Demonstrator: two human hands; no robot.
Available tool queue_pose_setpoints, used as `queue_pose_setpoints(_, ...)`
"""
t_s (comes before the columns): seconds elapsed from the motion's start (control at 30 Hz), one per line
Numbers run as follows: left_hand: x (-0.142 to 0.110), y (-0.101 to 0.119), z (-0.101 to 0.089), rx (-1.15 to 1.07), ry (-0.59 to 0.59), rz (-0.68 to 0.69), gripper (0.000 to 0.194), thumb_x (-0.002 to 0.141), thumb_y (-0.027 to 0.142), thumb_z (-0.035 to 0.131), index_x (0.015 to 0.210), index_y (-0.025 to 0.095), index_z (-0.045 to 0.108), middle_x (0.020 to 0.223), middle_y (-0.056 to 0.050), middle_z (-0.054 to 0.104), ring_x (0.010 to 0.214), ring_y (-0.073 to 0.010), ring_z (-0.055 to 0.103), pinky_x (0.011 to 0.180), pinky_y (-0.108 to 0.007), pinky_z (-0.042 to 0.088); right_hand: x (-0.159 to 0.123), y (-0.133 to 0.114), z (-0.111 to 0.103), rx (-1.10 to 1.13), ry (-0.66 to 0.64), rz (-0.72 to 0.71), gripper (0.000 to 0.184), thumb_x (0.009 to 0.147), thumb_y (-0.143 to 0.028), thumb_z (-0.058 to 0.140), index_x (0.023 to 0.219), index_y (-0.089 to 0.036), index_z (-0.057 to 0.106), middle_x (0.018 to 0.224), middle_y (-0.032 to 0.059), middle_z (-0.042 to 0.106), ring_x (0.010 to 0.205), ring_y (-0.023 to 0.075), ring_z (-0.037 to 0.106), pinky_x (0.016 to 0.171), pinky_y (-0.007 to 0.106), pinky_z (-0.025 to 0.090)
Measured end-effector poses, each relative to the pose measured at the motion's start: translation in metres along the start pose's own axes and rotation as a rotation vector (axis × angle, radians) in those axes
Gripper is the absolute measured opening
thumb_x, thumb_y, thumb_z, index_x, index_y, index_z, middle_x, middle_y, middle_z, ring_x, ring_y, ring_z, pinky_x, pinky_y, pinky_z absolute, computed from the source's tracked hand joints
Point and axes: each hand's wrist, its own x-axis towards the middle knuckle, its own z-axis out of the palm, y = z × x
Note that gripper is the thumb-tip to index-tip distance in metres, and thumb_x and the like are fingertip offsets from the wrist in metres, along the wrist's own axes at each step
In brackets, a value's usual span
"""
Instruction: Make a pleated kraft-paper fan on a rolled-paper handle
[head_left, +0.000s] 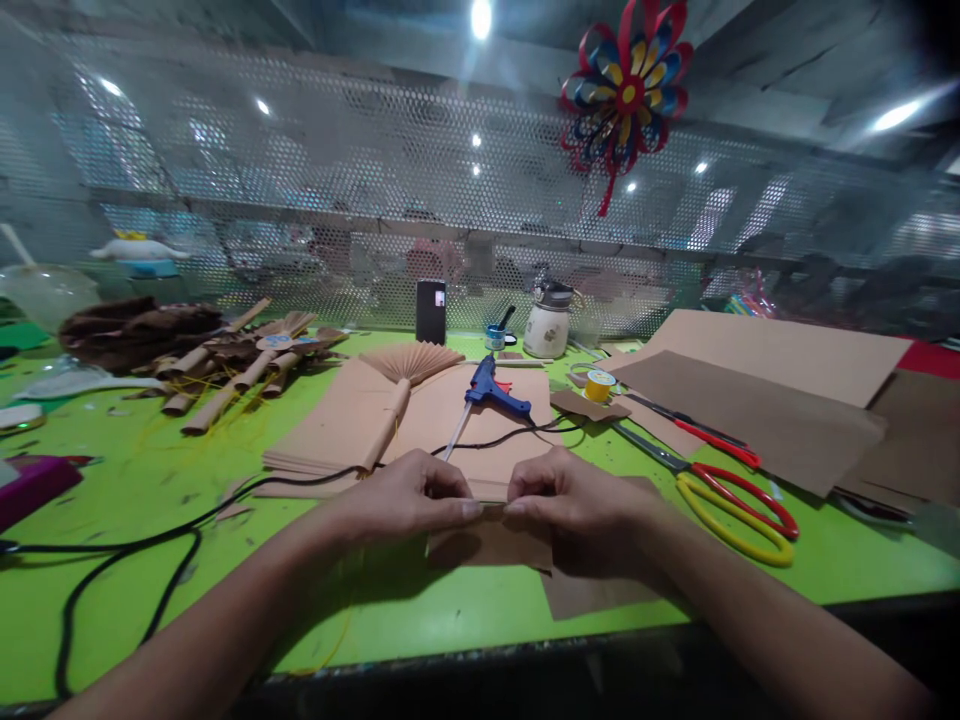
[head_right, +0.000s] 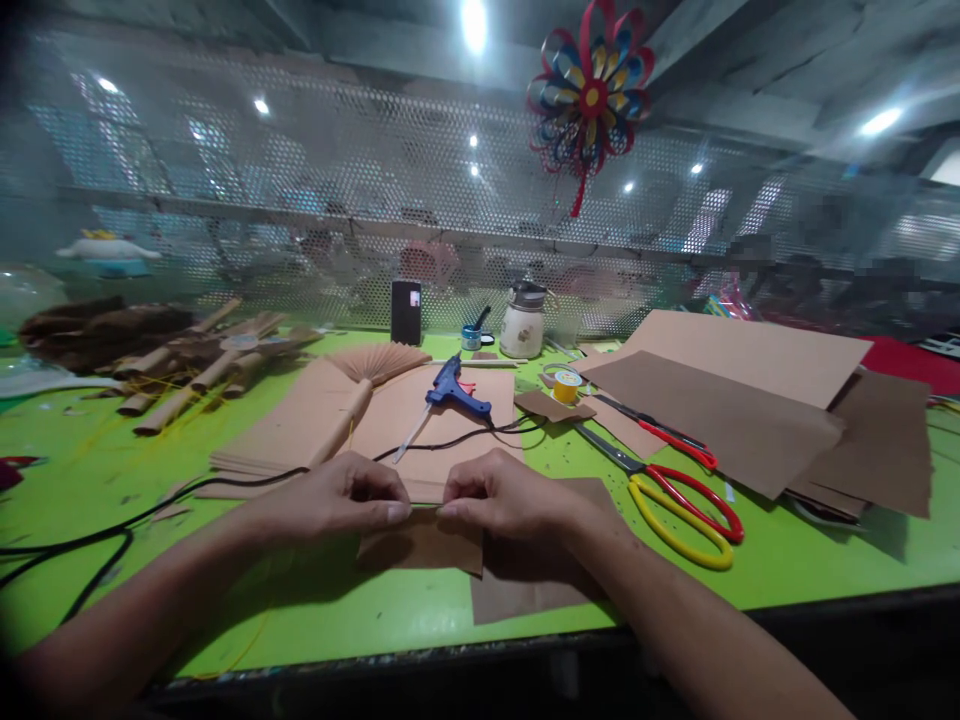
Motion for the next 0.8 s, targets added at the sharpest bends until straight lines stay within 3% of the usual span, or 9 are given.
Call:
queue_pose_setpoints(0.13,0.001,-0.005,0.003,-0.012,-0.001,0.019,0.039,0.082,0.046,0.057,0.077,0.010,0.072,0.058,-0.001,0.056,0.055,-0.0119,0.046,0.052,-0.024,0.034,0.001,0.000,0.002,-0.040,-0.005,-0.042,0.009,0.080,-0.021,0.061,0.076,-0.013,0.065,0.065,-0.0032,0.054,0.059,0.0079,0.046,0.053,0.018,0.035)
queue_pose_setpoints(0.37,0.003,-0.009,0.005,0.073,0.060,0.006,0.029,0.075,0.038,0.064,0.077,0.012,0.076,0.067,-0.004,0.064,0.065,-0.0160,0.055,0.060,-0.026,0.040,-0.001,-0.003,0.002,-0.132,-0.011,-0.084,0.017,0.084,-0.028,0.060,0.080,-0.013,0.067,0.065,-0.0024,0.057,0.060,0.0086,0.048,0.054,0.018,0.036)
queue_pose_setpoints(0.53,0.006,-0.007,0.007,0.159,0.136,0.054,0.018,0.071,0.033,0.067,0.067,0.017,0.075,0.066,-0.001,0.058,0.071,-0.0160,0.055,0.064,-0.025,0.041,0.000,-0.001,0.003,-0.185,-0.022,-0.115,0.021,0.087,-0.031,0.059,0.085,-0.012,0.070,0.068,-0.0005,0.061,0.062,0.0096,0.052,0.057,0.019,0.039)
queue_pose_setpoints(0.67,0.006,-0.004,0.011,0.176,0.160,0.049,0.015,0.072,0.028,0.066,0.064,0.018,0.073,0.065,-0.001,0.056,0.069,-0.0160,0.054,0.063,-0.026,0.040,0.002,-0.002,0.004,-0.243,0.041,-0.231,0.015,0.084,-0.026,0.063,0.084,-0.014,0.072,0.077,0.0020,0.063,0.073,0.0126,0.057,0.067,0.021,0.043)
queue_pose_setpoints(0.8,0.005,-0.003,0.015,0.203,0.163,0.046,0.015,0.072,0.029,0.067,0.065,0.017,0.071,0.066,-0.001,0.057,0.069,-0.0169,0.055,0.063,-0.027,0.041,0.001,-0.008,0.006,-0.288,0.067,-0.268,0.014,0.085,-0.024,0.063,0.081,-0.016,0.074,0.076,0.0024,0.061,0.073,0.0131,0.056,0.065,0.022,0.043)
